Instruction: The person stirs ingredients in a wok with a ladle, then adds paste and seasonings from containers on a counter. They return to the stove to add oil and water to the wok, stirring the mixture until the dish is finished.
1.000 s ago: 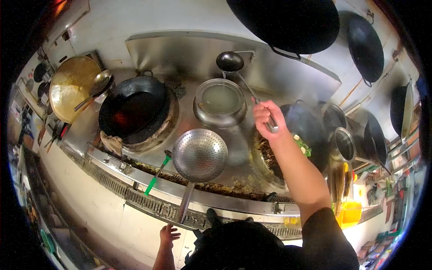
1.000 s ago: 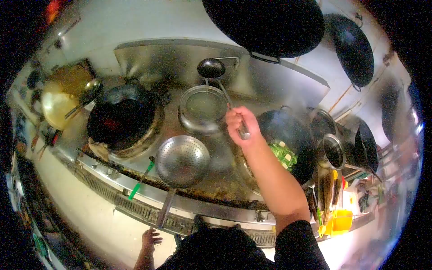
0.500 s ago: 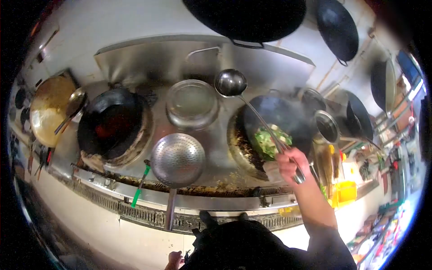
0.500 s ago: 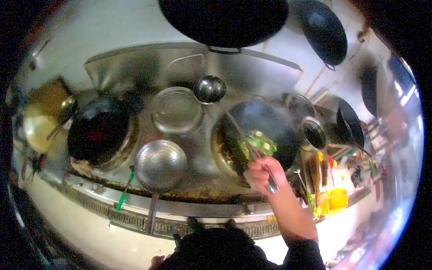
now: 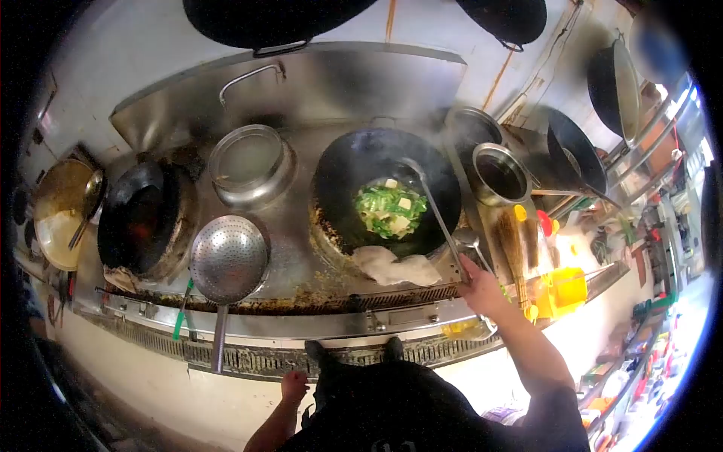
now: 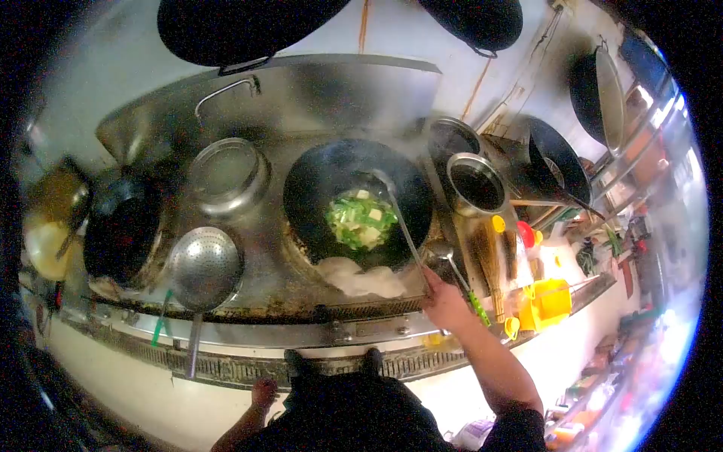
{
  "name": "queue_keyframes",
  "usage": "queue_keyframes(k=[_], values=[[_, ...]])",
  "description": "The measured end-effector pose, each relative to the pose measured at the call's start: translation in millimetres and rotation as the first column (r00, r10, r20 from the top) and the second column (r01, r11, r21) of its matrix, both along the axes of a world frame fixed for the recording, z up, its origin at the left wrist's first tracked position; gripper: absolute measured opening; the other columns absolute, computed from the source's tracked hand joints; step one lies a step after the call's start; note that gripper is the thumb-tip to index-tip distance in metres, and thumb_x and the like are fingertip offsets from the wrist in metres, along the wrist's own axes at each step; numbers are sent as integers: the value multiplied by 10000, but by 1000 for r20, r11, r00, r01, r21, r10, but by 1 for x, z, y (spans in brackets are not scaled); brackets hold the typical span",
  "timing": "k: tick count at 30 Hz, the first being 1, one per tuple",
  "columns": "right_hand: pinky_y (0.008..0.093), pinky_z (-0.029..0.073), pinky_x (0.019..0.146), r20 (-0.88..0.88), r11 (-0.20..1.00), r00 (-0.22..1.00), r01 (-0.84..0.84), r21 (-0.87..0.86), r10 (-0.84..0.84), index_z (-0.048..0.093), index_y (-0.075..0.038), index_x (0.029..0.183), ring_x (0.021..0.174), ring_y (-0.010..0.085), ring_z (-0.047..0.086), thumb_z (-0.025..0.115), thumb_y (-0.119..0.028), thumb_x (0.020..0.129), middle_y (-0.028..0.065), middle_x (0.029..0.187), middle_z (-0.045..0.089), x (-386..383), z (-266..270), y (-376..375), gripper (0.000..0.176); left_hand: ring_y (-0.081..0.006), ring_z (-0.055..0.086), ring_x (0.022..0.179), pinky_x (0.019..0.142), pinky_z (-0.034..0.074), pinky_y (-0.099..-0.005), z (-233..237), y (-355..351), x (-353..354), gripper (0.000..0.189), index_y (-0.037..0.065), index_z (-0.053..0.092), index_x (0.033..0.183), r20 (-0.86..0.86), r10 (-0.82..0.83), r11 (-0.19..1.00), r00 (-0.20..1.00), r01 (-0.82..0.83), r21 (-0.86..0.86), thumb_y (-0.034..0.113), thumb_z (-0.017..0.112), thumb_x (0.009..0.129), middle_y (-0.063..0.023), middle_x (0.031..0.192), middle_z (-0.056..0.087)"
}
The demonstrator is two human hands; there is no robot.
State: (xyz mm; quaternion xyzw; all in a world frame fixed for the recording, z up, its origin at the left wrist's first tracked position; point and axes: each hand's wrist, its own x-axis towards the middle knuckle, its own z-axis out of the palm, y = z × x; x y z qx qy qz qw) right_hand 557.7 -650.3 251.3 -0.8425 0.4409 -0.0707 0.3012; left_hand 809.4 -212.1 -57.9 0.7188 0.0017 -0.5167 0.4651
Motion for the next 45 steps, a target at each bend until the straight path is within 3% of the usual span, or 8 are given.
queue_keyframes(k=[6,9,12,17,19,24,40,45], values=[[328,454,496,197,893,945,160,420,-263,327,-109,1379,523,208,530,530,-35,772,115,673,556,-9,-54,-30,644,-121,577,563,494,459,-266,110,-149,-78,181,21,592,886,400,-93,960,912,188,-206,200,582,862,-60,691,616],[250,401,416,190,503,792,164,849,-581,373,-173,1349,483,149,474,507,-25,819,39,637,505,10,-48,-25,566,-153,588,567,491,470,-269,137,-229,-88,220,15,566,921,202,-76,929,976,143,-342,230,574,879,-56,725,607],[254,459,439,96,-384,593,-627,677,-799,472,-21,846,496,135,524,470,-120,875,45,687,545,6,-46,-49,103,-184,604,659,529,497,-321,170,-318,-78,308,-2,531,939,-289,145,898,946,-249,-363,290,593,864,-85,798,578],[243,433,411,166,-311,594,-615,725,-787,490,14,1048,467,147,530,497,-75,844,53,622,540,2,-8,-18,223,-232,584,795,612,527,-386,172,-397,-74,344,6,517,992,-459,341,858,821,-471,-206,297,607,833,-116,930,549],[248,409,398,301,446,788,-38,894,-537,348,-61,1360,443,135,494,513,-12,792,63,632,527,6,17,3,594,-243,575,794,619,527,-393,168,-405,-78,327,16,519,1004,-432,384,833,816,-508,-220,278,603,829,-112,927,548],[245,408,405,369,795,903,-52,604,-221,297,-56,1396,435,116,492,509,91,735,55,652,544,-1,1,-1,710,-227,560,771,568,488,-371,175,-404,-72,261,36,531,991,-252,481,846,840,-520,-119,222,597,819,-97,936,557],[287,413,420,43,997,999,17,77,-20,290,-76,1402,424,156,493,517,8,746,69,645,546,-2,-51,-60,700,-258,588,746,525,490,-392,204,-396,-69,292,-26,536,940,-174,460,864,871,-484,-137,221,622,809,-127,925,570],[282,416,409,155,291,775,40,956,-613,340,-104,1357,455,137,480,501,-52,797,58,637,514,19,-13,-26,586,-249,585,751,528,483,-390,209,-396,-69,300,-4,524,1004,-160,445,869,881,-468,-161,223,602,825,-115,943,570]])
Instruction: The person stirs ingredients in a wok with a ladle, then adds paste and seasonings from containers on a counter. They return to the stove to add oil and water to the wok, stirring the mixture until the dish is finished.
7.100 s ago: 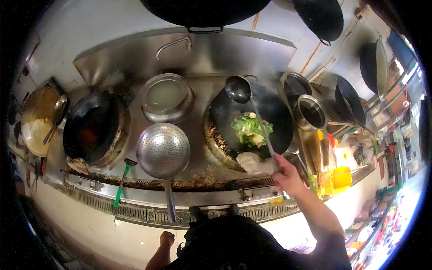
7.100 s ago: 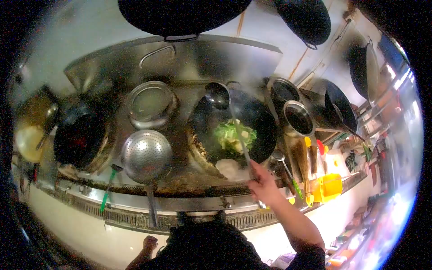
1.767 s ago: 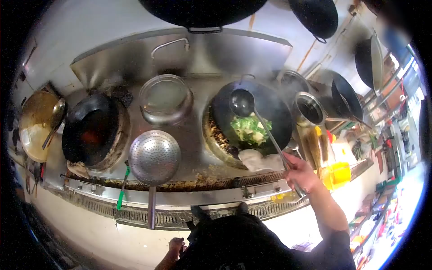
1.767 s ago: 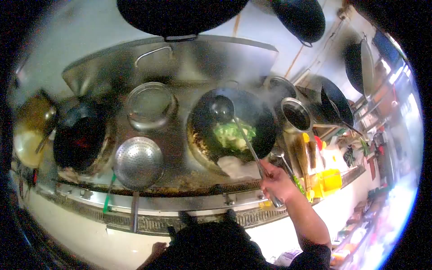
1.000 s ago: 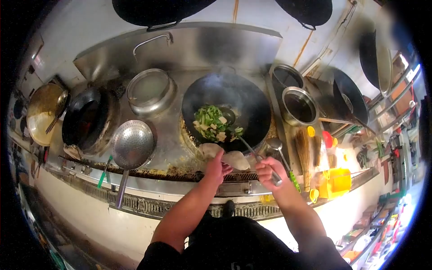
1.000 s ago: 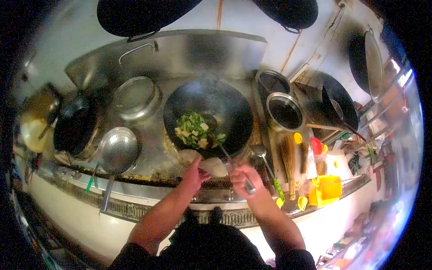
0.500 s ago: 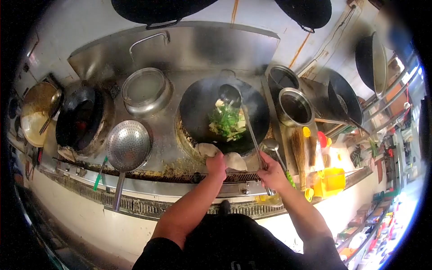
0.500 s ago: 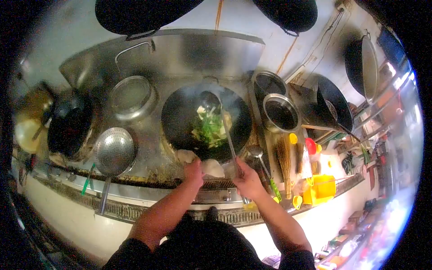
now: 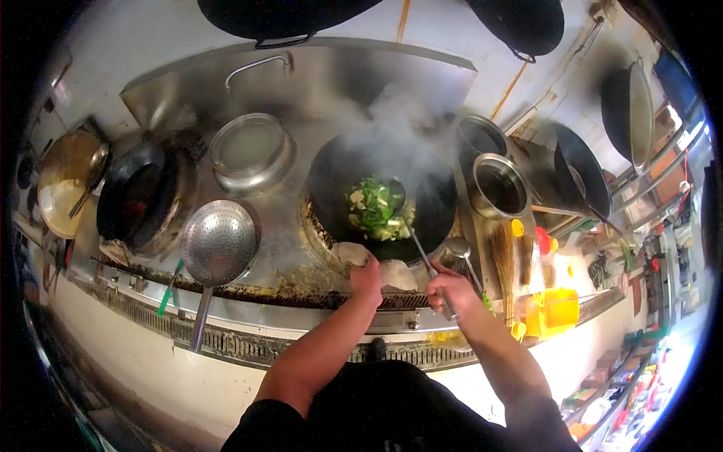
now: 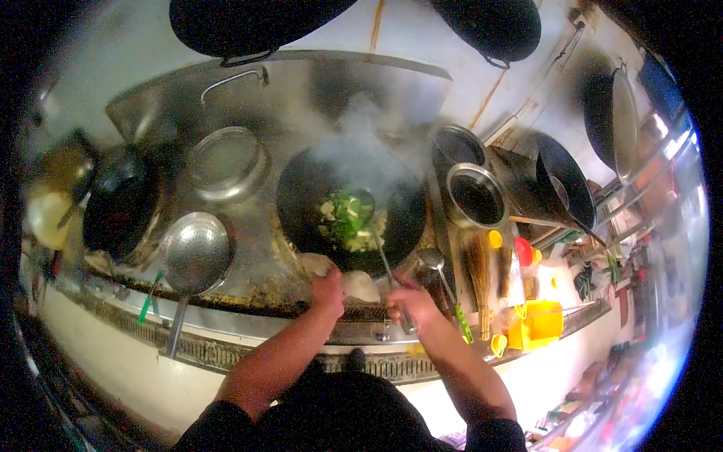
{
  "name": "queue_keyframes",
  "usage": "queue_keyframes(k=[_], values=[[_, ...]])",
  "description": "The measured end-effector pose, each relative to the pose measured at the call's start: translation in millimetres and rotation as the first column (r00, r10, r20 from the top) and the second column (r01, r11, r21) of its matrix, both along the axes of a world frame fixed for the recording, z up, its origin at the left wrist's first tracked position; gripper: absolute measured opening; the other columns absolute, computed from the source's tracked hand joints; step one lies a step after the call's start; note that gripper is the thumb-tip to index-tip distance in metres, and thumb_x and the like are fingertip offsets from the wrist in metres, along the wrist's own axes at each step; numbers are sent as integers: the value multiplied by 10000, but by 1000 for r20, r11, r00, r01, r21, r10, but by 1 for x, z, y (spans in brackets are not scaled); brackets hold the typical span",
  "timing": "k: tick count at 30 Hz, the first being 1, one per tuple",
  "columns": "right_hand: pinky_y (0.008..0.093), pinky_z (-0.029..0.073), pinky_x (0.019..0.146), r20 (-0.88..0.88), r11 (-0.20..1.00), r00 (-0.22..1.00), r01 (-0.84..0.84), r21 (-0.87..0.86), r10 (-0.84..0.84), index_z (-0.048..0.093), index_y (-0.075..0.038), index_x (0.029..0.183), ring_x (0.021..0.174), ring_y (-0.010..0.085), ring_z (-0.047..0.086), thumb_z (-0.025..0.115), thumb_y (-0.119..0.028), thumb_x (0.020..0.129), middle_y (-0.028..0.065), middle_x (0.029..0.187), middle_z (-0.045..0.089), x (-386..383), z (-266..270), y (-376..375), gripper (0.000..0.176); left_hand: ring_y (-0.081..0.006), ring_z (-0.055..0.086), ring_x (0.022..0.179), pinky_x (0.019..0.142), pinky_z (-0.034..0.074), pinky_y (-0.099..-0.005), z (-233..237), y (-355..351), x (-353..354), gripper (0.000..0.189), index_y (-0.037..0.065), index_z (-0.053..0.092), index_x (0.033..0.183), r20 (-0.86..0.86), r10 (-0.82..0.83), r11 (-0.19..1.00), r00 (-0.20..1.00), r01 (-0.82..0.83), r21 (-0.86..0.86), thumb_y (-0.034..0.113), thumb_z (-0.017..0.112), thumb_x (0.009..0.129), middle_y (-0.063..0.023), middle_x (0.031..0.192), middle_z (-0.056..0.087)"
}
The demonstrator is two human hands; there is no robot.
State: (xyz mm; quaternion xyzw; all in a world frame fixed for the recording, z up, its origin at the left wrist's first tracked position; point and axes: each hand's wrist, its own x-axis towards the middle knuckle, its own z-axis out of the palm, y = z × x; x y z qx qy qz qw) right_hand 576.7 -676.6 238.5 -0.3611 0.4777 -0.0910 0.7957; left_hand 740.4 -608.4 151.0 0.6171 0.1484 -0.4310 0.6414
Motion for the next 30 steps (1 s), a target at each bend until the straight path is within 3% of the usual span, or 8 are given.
queue_keyframes(k=[4,6,10,15,22,26,28,30], values=[[232,343,357,419,625,774,-39,780,-475,407,-85,1268,445,119,459,471,-79,820,50,643,471,-26,-20,-11,452,-230,573,725,528,476,-386,-13,0,1,288,10,520,1008,-56,13,998,998,-16,-56,223,596,830,-103,939,569],[221,329,353,469,672,774,-77,737,-426,414,-46,1252,440,129,463,464,-59,816,51,638,462,-27,-3,2,439,-208,550,691,511,446,-382,-4,0,1,256,12,531,977,-35,56,997,998,-54,56,211,593,830,-95,894,565],[232,377,380,101,996,994,-41,-76,48,357,-47,1341,428,142,485,510,41,739,62,607,494,-22,36,31,627,-199,531,666,498,410,-379,-35,-2,4,227,7,540,954,64,10,1000,998,-11,3,191,589,830,-96,846,560],[240,423,454,-236,715,922,-387,-583,307,301,-35,1391,450,120,517,504,61,712,64,640,559,-28,26,27,715,-221,547,693,512,423,-394,-26,0,-2,245,-9,542,965,-6,36,997,999,-37,-71,180,602,822,-113,871,564],[274,444,469,-510,328,856,-506,-798,81,314,-13,1374,467,144,543,510,8,733,78,664,603,-18,-5,5,671,-277,587,829,584,521,-424,-40,-4,2,403,-29,477,1119,-25,4,1000,1000,-4,-8,210,612,824,-157,1042,534],[296,440,445,-570,354,822,-536,-766,10,328,-19,1365,449,169,519,509,-6,751,60,640,577,-14,-48,-12,640,-268,579,833,581,515,-416,-30,-3,2,374,-10,481,1094,-37,-5,1000,999,4,-6,214,610,824,-145,1031,537],[296,427,415,-139,907,988,-115,-406,63,335,-31,1358,414,178,476,507,-11,768,43,606,533,-3,-49,6,615,-261,577,832,575,511,-411,-29,-4,4,356,-7,487,1076,-32,-2,1000,999,2,-13,217,606,826,-140,1024,539],[266,414,410,-98,987,994,35,-156,-51,343,-51,1348,425,156,457,477,-32,804,29,599,474,6,-24,12,560,-260,572,817,576,500,-415,-27,-1,3,334,-1,490,1050,-61,-22,998,998,18,-54,220,602,826,-126,1006,543]])
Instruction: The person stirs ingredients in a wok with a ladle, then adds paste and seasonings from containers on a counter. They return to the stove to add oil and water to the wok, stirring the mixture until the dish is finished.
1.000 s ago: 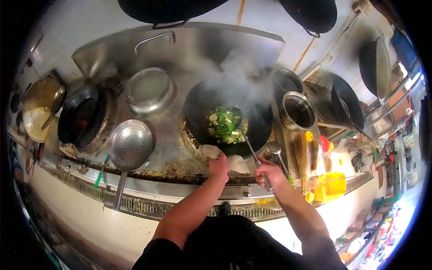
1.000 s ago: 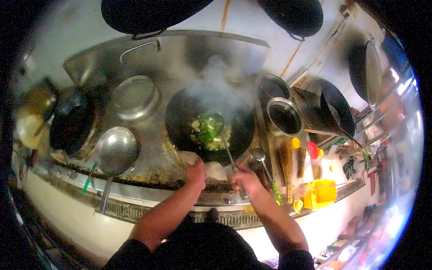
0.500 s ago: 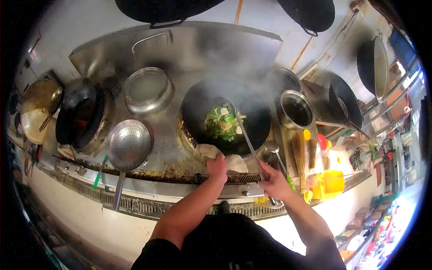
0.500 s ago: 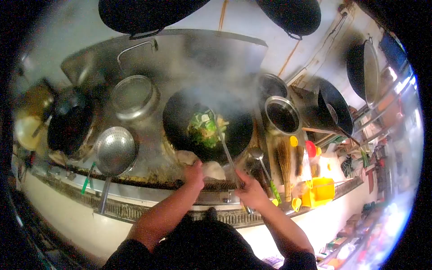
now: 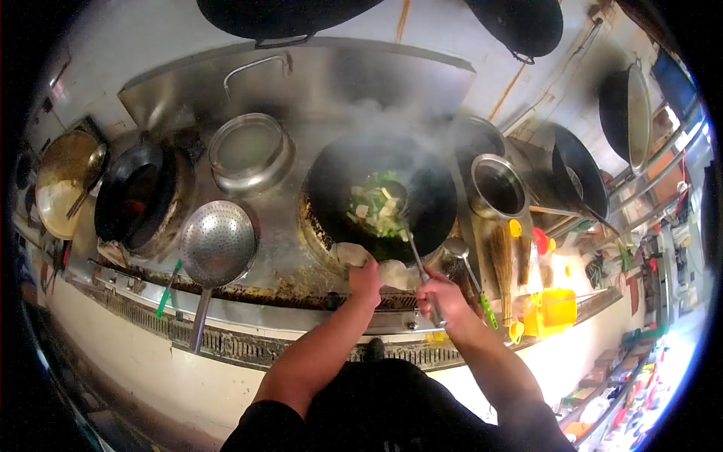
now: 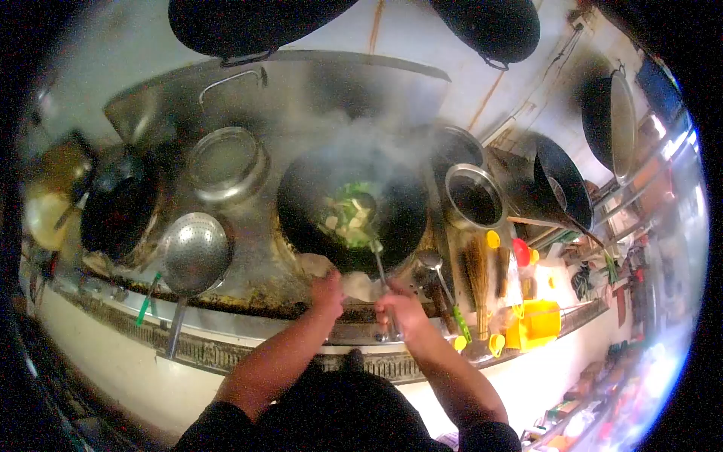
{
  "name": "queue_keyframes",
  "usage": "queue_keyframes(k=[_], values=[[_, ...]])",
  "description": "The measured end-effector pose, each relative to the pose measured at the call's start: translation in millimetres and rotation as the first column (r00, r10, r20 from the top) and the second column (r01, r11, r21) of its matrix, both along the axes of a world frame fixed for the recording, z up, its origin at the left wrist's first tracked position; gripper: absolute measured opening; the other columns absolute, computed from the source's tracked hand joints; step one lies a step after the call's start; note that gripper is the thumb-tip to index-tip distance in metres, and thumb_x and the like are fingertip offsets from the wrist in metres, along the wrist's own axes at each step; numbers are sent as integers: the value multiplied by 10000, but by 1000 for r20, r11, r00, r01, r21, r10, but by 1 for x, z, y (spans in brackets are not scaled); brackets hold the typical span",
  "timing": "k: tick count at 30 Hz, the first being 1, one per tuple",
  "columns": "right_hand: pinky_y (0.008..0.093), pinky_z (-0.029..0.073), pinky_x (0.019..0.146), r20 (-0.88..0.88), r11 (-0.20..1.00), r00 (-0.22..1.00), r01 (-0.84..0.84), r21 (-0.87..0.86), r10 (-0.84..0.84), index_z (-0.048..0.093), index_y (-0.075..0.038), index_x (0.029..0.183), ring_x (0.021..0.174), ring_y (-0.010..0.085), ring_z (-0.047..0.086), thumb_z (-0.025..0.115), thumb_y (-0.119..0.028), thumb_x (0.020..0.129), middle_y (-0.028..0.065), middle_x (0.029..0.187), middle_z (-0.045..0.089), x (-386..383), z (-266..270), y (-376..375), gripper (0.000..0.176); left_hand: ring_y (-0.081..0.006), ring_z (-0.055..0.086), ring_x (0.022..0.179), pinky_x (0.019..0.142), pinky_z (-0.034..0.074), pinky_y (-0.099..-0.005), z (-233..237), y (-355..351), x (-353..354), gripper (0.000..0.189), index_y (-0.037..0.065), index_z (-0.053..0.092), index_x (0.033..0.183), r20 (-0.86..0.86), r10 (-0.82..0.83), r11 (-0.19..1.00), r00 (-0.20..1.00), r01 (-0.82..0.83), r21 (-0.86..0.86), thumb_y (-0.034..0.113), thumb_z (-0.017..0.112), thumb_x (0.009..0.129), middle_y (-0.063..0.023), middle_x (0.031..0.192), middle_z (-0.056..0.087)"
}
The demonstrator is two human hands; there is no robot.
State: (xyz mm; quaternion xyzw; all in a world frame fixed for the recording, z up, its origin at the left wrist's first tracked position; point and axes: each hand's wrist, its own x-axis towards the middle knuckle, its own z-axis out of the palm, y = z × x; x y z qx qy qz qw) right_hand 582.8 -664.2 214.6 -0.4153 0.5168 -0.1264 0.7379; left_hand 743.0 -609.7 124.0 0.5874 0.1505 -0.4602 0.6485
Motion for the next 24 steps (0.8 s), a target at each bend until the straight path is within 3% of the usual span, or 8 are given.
queue_keyframes(k=[2,4,6,8,10,12,14,24], values=[[244,407,416,559,672,732,-190,716,-389,367,-60,1320,463,121,470,451,-69,831,32,641,463,-11,5,-11,497,-264,571,818,588,489,-421,13,4,-3,329,-6,499,1046,10,4,1000,1000,-5,28,215,599,824,-126,1001,554],[219,390,414,590,587,647,-261,766,-483,410,-64,1274,494,88,474,437,-91,847,28,678,450,-17,16,-7,428,-268,569,819,600,477,-428,18,1,-1,324,-12,507,1042,28,15,999,1000,-16,44,209,596,822,-126,995,565],[218,380,402,659,697,654,-273,663,-370,416,-60,1268,479,92,469,436,-89,846,35,694,451,-22,28,9,424,-272,573,807,628,456,-439,4,4,-5,321,-24,529,1031,229,-11,997,973,-8,80,201,599,812,-127,996,586],[239,384,393,607,756,730,-195,625,-313,397,-63,1307,463,119,476,468,-57,820,55,672,463,-21,42,18,493,-268,577,795,630,445,-437,-9,2,-2,316,-29,536,1025,166,5,995,986,-23,102,197,597,812,-135,989,593],[253,385,387,186,983,967,-181,25,173,369,-72,1348,441,142,484,516,9,767,78,661,502,-14,66,27,604,-265,580,784,632,433,-436,-2,-7,4,312,-33,544,1018,108,31,994,994,-42,101,194,595,811,-143,983,601],[255,389,388,130,986,977,-167,-26,169,349,-70,1369,434,135,494,534,76,720,75,640,525,-18,52,28,691,-260,584,766,605,431,-418,6,3,-2,305,-30,547,1019,201,-53,991,978,26,133,189,598,812,-147,948,602],[256,406,402,-5,858,947,-294,-421,321,327,-61,1382,432,120,494,511,94,718,54,622,511,-16,39,23,706,-255,583,756,592,428,-413,6,2,-7,299,-31,542,1013,144,-4,994,990,-12,109,183,597,812,-143,927,595],[262,442,459,-467,591,833,-545,-595,298,307,-17,1377,453,125,541,504,-3,749,76,661,588,-11,22,-20,658,-240,574,717,548,477,-365,-4,-1,-2,276,-28,510,959,56,45,999,997,-47,26,188,601,815,-112,898,559]])
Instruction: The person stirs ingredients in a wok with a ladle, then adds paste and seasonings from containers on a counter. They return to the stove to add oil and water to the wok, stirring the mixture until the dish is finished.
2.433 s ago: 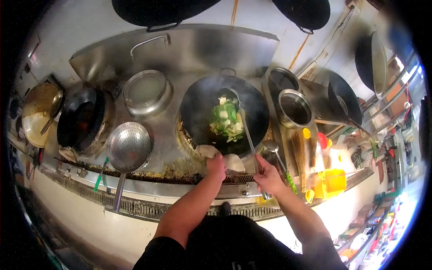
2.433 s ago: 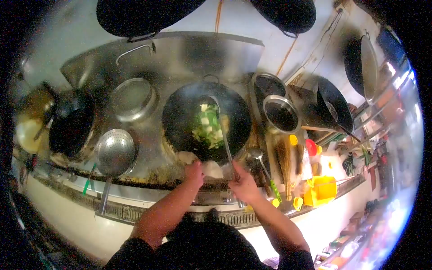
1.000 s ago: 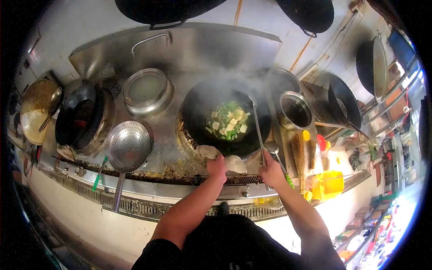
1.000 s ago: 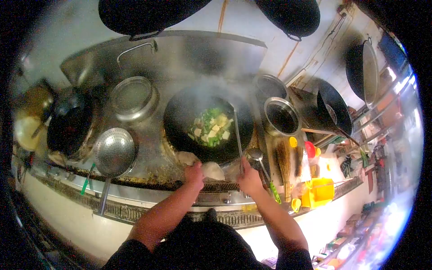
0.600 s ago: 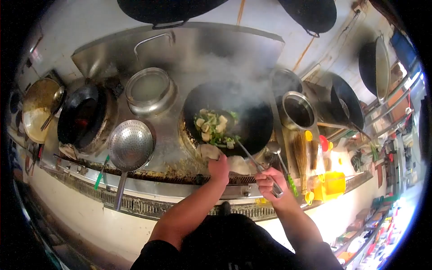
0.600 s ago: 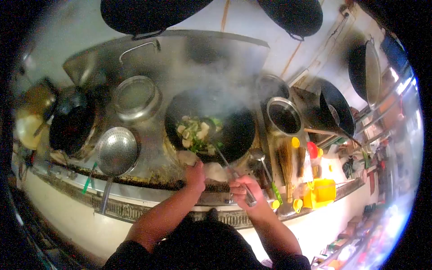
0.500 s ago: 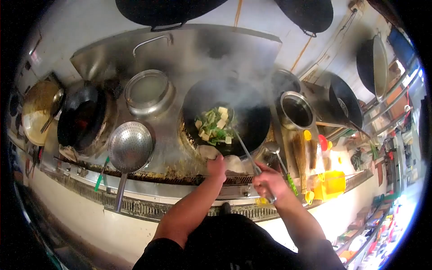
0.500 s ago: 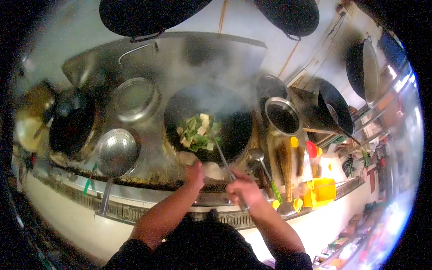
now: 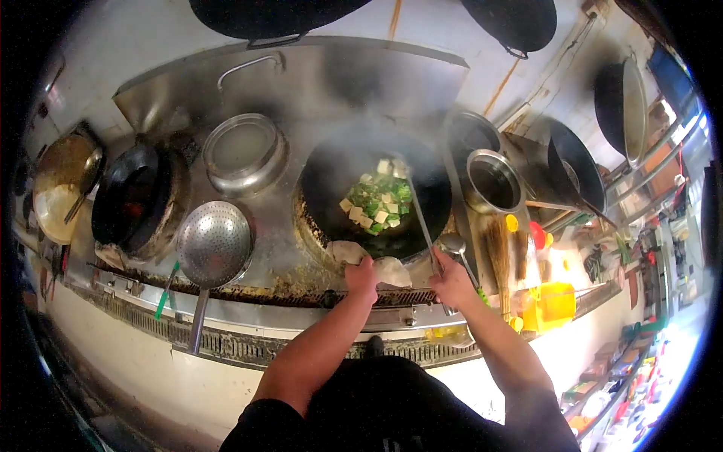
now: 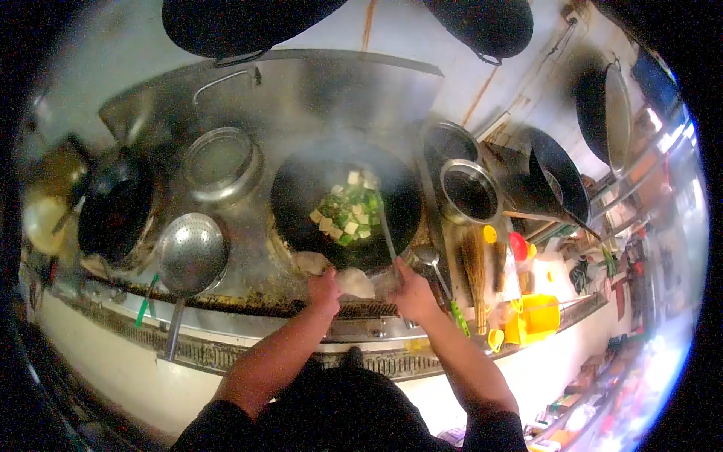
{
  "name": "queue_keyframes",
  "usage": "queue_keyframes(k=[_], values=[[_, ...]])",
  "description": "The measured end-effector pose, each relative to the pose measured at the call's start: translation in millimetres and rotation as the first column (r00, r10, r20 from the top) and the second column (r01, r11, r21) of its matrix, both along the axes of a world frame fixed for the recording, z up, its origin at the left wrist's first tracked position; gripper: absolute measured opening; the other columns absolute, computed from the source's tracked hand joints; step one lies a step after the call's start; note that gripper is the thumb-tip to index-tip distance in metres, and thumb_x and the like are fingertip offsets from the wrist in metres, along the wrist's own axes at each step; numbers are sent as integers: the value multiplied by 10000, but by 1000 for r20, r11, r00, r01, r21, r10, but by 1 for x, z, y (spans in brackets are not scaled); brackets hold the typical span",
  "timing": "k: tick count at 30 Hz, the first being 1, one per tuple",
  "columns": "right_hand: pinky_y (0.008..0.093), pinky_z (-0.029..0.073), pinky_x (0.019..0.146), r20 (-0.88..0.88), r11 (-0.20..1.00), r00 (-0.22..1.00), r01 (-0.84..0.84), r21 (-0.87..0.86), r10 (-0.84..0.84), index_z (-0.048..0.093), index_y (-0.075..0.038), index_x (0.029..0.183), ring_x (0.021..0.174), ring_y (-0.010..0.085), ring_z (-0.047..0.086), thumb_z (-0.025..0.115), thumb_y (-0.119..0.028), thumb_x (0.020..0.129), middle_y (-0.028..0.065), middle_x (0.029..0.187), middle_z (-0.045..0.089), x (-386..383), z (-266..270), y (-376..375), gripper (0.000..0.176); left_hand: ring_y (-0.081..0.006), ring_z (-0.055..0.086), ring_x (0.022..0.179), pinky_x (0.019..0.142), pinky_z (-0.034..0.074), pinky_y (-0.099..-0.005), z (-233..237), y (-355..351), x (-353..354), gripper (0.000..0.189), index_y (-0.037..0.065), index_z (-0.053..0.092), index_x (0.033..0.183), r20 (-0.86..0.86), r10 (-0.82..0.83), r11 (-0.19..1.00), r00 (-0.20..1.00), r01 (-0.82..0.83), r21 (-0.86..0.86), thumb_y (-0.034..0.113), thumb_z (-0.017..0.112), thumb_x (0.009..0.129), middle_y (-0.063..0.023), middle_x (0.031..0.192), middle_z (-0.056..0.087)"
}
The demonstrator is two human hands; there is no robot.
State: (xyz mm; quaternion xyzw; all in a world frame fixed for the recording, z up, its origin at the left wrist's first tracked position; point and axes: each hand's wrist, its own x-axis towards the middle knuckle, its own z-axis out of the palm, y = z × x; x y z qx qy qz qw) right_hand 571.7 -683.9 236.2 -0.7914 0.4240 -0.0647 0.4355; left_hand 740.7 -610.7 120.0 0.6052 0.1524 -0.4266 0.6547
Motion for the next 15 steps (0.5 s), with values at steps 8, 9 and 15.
queue_keyframes(k=[8,9,15], values=[[279,416,400,106,441,836,173,881,-539,368,-117,1340,462,129,496,508,-73,779,44,626,511,8,-15,3,580,-234,573,713,530,460,-380,13,1,0,265,-13,536,954,-15,-27,1000,1000,27,-16,215,601,835,-112,885,572],[242,389,385,77,177,818,31,984,-569,369,-123,1325,473,111,467,485,-103,805,50,646,467,-1,-24,-10,533,-239,572,712,534,453,-391,11,1,0,247,-11,547,931,-21,-47,999,999,47,-13,213,598,839,-114,870,573],[209,352,374,188,-216,665,-476,853,-723,374,-121,1322,465,103,462,436,-80,824,68,722,479,-18,-1,17,504,-261,560,694,581,410,-441,33,5,-3,231,-39,575,888,243,-101,978,965,51,204,183,593,828,-129,847,598]])
